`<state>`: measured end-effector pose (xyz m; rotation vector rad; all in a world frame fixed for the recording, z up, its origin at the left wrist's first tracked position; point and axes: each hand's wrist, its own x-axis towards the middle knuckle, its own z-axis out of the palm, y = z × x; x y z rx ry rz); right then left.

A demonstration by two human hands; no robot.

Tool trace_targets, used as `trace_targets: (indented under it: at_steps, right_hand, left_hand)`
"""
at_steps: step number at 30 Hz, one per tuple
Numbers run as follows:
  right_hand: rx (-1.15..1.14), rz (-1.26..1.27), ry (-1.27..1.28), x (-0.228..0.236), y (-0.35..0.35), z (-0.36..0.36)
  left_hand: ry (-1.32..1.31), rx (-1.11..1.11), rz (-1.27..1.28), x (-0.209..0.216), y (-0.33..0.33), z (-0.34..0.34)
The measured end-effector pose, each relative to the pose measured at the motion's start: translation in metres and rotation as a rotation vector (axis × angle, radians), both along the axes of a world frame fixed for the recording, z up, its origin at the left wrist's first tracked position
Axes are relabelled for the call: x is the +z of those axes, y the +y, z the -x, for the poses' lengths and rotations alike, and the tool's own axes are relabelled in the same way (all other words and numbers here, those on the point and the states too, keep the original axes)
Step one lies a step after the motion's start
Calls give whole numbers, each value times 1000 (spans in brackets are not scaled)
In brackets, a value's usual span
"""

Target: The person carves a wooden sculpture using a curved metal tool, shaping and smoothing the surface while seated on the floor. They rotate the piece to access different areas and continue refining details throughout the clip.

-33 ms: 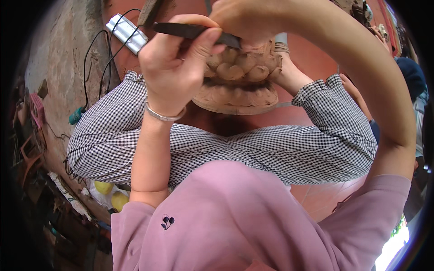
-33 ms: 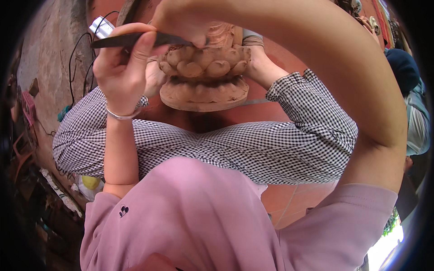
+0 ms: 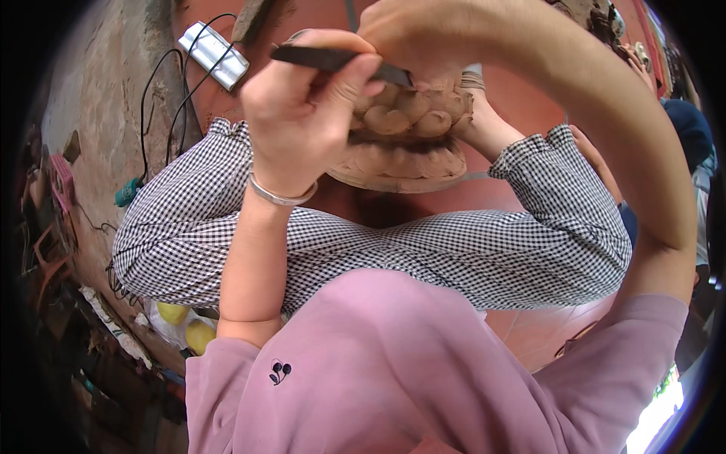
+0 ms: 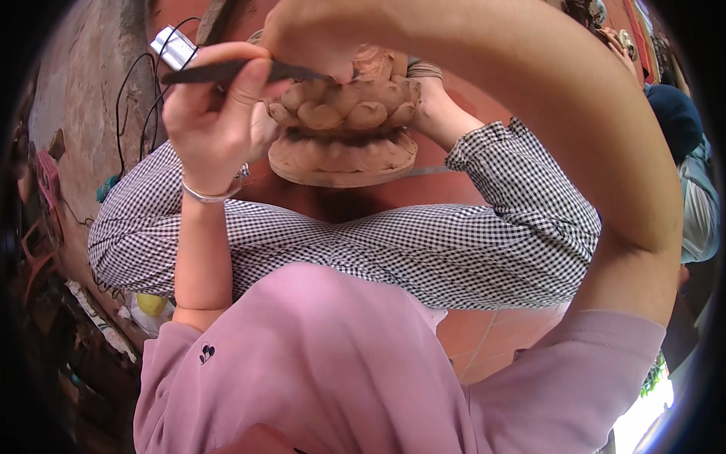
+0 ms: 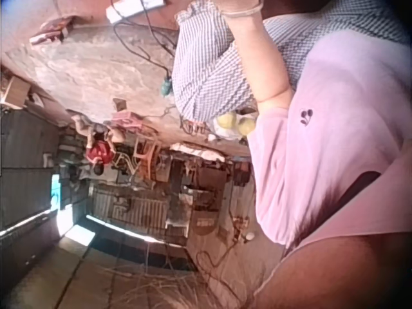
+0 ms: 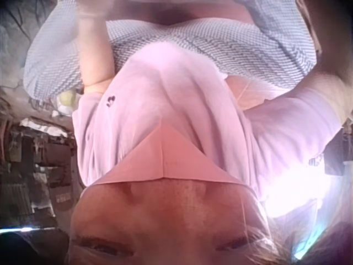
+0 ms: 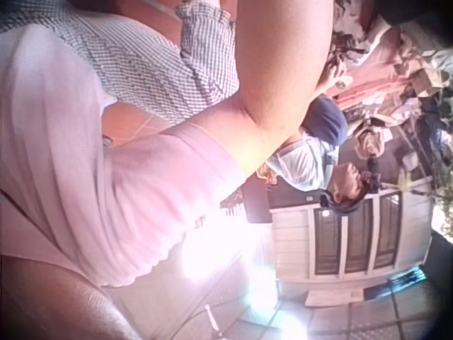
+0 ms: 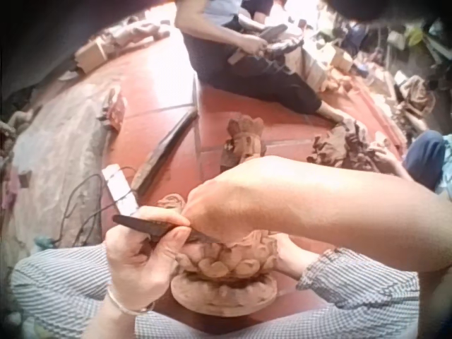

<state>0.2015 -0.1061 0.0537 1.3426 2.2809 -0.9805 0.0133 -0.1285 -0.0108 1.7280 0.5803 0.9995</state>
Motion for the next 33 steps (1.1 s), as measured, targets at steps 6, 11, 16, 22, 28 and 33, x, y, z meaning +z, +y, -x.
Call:
trace_targets:
  at_steps: [6, 11, 16, 22, 28, 33]
  right_hand:
    - [-20, -1, -6, -2, -3, 6]
    - [-20, 0, 7, -3, 0, 9]
    - [-122, -17, -5, 5, -3, 3]
    - [-955, -407, 667, -32, -84, -43]
    - [-1821, -313, 1082, -75, -155, -8]
    - [-1575, -546, 691, -89, -146, 3]
  left_hand:
    - [-24, -4, -10, -2, 25, 4]
    - [-21, -78, 45, -3, 18, 7]
    - [-59, -2, -18, -7, 26, 5]
    - [-78, 244, 40, -14, 0, 8]
    - [282, 123, 19, -56, -58, 0]
    - [450, 118, -63, -62, -64, -6]
